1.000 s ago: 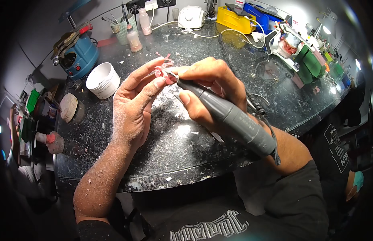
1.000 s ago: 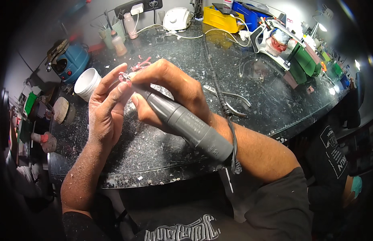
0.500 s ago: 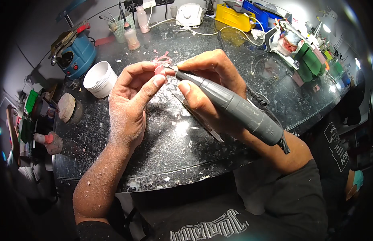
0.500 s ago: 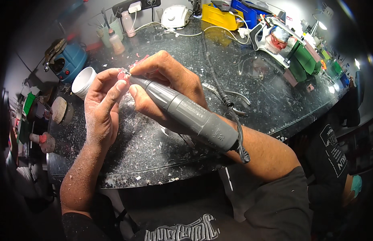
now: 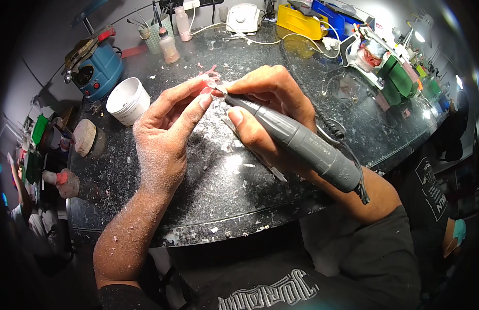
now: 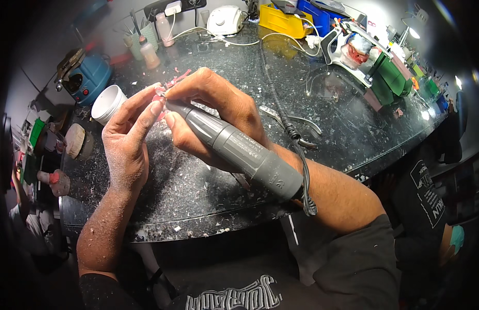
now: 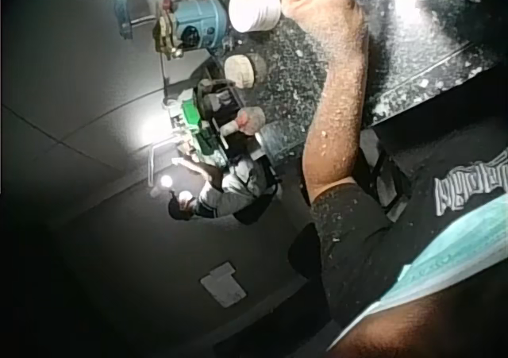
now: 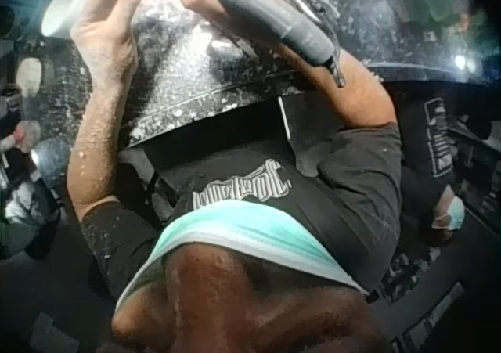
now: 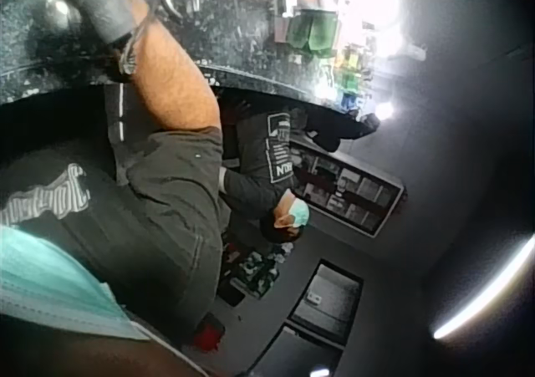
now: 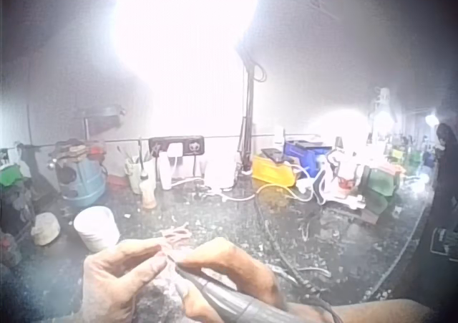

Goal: The person uses a rotary tool to carve a small pink plastic piece held in the left hand. The person rotates the piece and applies the tool to its surface, generating pink shavings that accumulate on the workbench.

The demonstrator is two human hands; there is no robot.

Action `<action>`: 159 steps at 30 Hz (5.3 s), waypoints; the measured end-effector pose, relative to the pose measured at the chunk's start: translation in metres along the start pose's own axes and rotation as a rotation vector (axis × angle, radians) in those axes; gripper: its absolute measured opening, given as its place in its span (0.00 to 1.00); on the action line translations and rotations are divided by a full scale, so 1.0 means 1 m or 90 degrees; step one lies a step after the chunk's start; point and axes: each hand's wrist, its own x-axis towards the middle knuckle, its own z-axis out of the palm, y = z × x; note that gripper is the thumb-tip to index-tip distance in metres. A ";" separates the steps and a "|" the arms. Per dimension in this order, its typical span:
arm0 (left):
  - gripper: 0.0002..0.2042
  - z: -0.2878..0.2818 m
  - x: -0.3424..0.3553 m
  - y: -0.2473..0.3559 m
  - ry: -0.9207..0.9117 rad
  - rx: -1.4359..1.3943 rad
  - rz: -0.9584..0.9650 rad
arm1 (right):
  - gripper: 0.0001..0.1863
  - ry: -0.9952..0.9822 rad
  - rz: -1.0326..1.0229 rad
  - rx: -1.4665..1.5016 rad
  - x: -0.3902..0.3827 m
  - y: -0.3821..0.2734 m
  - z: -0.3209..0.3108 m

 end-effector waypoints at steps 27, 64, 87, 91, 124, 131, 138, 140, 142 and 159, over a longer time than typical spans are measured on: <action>0.15 0.003 -0.002 0.007 0.004 0.072 -0.022 | 0.15 0.042 -0.004 -0.031 0.003 0.007 0.001; 0.14 -0.001 -0.001 0.001 0.026 -0.094 -0.128 | 0.16 0.017 -0.160 -0.063 0.007 0.020 0.001; 0.15 -0.004 0.002 -0.005 -0.004 -0.262 -0.160 | 0.18 -0.053 -0.176 -0.044 0.007 0.018 -0.005; 0.15 -0.004 0.001 -0.006 -0.030 -0.173 -0.114 | 0.20 0.040 -0.122 -0.015 0.009 0.009 -0.008; 0.17 -0.003 0.004 -0.005 0.062 -0.099 -0.001 | 0.12 0.051 0.138 0.154 0.002 -0.002 0.001; 0.17 -0.004 0.004 -0.005 0.040 -0.061 0.029 | 0.11 0.060 0.184 0.156 0.003 -0.007 0.002; 0.17 -0.003 0.003 -0.001 0.045 0.013 0.038 | 0.12 0.087 0.169 0.191 0.004 -0.008 0.004; 0.17 -0.003 0.003 -0.001 0.046 0.013 0.037 | 0.12 0.071 0.161 0.168 0.004 -0.007 0.003; 0.17 -0.004 0.003 -0.001 0.047 0.024 0.042 | 0.13 0.043 0.159 0.138 0.003 -0.007 0.001; 0.17 -0.003 0.003 0.000 0.036 0.048 0.047 | 0.12 0.012 0.086 0.028 0.003 -0.001 0.000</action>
